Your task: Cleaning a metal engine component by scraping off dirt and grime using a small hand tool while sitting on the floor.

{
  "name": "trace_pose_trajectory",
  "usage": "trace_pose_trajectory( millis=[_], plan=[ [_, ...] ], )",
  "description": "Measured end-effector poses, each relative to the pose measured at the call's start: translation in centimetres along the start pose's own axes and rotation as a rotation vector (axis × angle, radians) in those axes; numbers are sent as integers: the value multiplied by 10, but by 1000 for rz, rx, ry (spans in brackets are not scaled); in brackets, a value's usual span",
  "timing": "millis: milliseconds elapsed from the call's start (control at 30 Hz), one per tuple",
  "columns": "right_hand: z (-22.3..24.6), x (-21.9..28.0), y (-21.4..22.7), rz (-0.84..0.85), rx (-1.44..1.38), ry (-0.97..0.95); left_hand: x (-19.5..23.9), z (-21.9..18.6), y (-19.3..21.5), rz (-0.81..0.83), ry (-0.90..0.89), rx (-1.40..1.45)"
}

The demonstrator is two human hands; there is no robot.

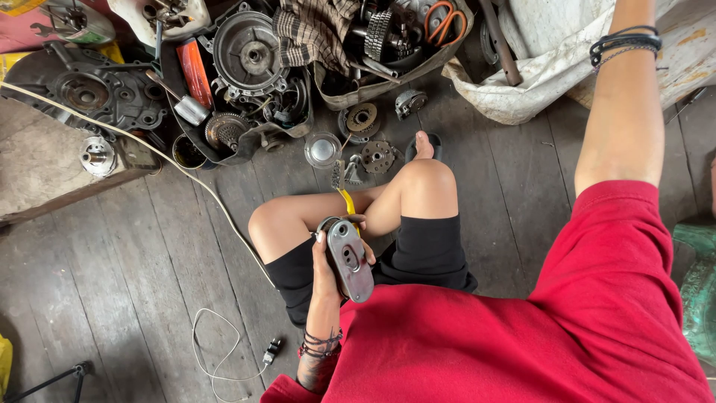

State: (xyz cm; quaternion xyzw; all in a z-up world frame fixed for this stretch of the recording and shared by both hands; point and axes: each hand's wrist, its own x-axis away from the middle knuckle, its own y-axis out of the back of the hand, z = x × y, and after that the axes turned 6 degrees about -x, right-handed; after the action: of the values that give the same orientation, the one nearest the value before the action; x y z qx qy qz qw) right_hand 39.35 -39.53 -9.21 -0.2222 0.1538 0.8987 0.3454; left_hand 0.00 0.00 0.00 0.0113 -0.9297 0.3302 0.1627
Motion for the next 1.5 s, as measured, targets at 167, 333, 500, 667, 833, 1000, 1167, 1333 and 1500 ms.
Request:
trace_pose_trajectory(
  millis=[167, 333, 500, 667, 833, 1000, 1167, 1333, 1500],
  plan=[
    [31, 26, 22, -26, 32, 24, 1, 1, -7, 14, -2, -3],
    [101, 133, 43, 146, -90, -23, 11, -34, -40, 39, 142, -19],
    [231, 286, 87, 916, -665, -243, 30, -41, -51, 193, 86, -109],
    [330, 314, 126, 852, -727, -631, 70, -4, -28, 169, 174, -188],
    [324, 320, 154, 504, -732, -534, 108, -63, -77, -107, 237, -177],
    [344, 345, 183, 775, -663, -550, 91, -31, -23, -217, 118, 98],
    [365, 375, 185, 1157, -569, -387, 96, -38, -13, -448, 8, 120],
    [387, 359, 185, 1268, -593, -309, 93, -32, 5, -485, -37, 169],
    [396, 351, 181, 1295, -597, -275, 90, -32, -2, -455, -18, 74]
  ],
)
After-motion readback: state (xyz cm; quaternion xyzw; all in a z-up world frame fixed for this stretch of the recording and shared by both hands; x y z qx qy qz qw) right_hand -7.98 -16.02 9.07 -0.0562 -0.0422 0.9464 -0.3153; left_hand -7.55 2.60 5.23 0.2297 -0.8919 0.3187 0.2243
